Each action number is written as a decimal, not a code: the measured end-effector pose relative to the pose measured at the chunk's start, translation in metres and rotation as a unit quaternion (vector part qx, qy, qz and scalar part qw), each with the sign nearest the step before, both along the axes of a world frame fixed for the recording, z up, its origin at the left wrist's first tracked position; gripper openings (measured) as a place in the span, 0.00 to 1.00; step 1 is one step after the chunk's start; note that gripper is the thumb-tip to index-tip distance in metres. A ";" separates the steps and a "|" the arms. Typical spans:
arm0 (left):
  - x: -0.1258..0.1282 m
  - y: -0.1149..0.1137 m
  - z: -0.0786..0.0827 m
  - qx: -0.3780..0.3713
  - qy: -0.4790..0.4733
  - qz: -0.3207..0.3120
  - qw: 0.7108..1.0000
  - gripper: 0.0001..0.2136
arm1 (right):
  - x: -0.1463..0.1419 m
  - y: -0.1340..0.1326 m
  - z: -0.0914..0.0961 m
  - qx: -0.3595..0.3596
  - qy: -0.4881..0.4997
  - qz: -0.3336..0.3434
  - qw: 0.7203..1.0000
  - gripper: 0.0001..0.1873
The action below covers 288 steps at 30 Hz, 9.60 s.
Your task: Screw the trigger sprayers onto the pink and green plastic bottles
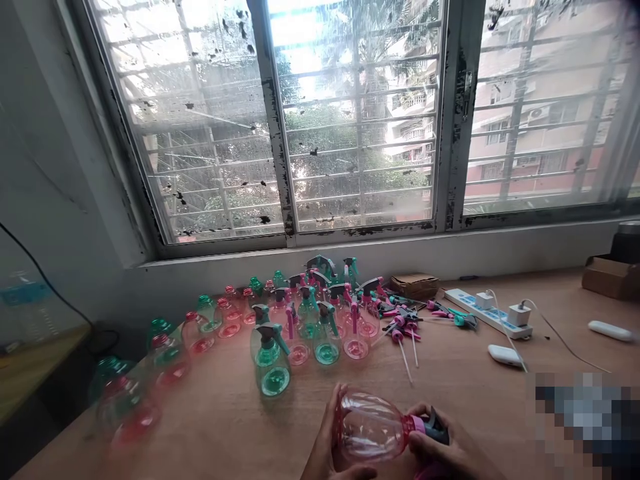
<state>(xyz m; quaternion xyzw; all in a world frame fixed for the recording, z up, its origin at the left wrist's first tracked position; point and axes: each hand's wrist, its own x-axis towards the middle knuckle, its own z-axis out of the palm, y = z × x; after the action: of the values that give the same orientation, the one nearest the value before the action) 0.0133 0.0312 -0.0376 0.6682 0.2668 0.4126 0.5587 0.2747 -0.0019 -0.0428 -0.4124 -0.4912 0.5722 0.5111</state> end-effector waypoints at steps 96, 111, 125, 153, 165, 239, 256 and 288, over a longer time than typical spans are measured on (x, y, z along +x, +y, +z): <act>0.006 -0.024 0.037 -0.043 0.040 0.016 0.998 0.51 | 0.000 -0.010 0.025 -0.001 0.020 -0.004 1.000 0.21; 0.004 -0.024 0.042 -0.002 0.075 0.021 0.997 0.50 | -0.002 -0.011 0.027 -0.017 0.036 -0.007 0.999 0.21; 0.003 -0.017 0.024 -0.029 0.046 0.056 0.997 0.48 | 0.000 -0.009 0.027 -0.003 0.022 -0.003 1.000 0.21; 0.005 -0.018 0.030 -0.065 0.022 0.020 0.997 0.52 | 0.001 -0.010 0.027 -0.002 0.035 -0.013 0.999 0.23; 0.005 -0.020 0.030 -0.015 0.081 0.054 0.995 0.52 | 0.000 -0.013 0.032 -0.004 0.024 -0.013 1.000 0.22; -0.003 -0.031 0.034 0.093 0.169 0.095 0.977 0.39 | 0.005 -0.022 0.021 0.014 0.050 -0.007 0.999 0.20; -0.003 -0.028 0.031 0.112 0.153 0.081 0.978 0.43 | 0.007 -0.020 0.020 0.017 0.034 -0.007 0.999 0.19; -0.004 -0.030 0.034 0.104 0.133 0.054 0.984 0.43 | 0.006 -0.023 0.027 -0.001 0.015 -0.008 1.000 0.23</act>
<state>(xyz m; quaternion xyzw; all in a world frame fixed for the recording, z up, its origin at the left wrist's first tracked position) 0.0092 0.0015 -0.0040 0.7564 0.3299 0.3752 0.4222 0.2802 -0.0252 -0.0155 -0.4081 -0.4795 0.5744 0.5231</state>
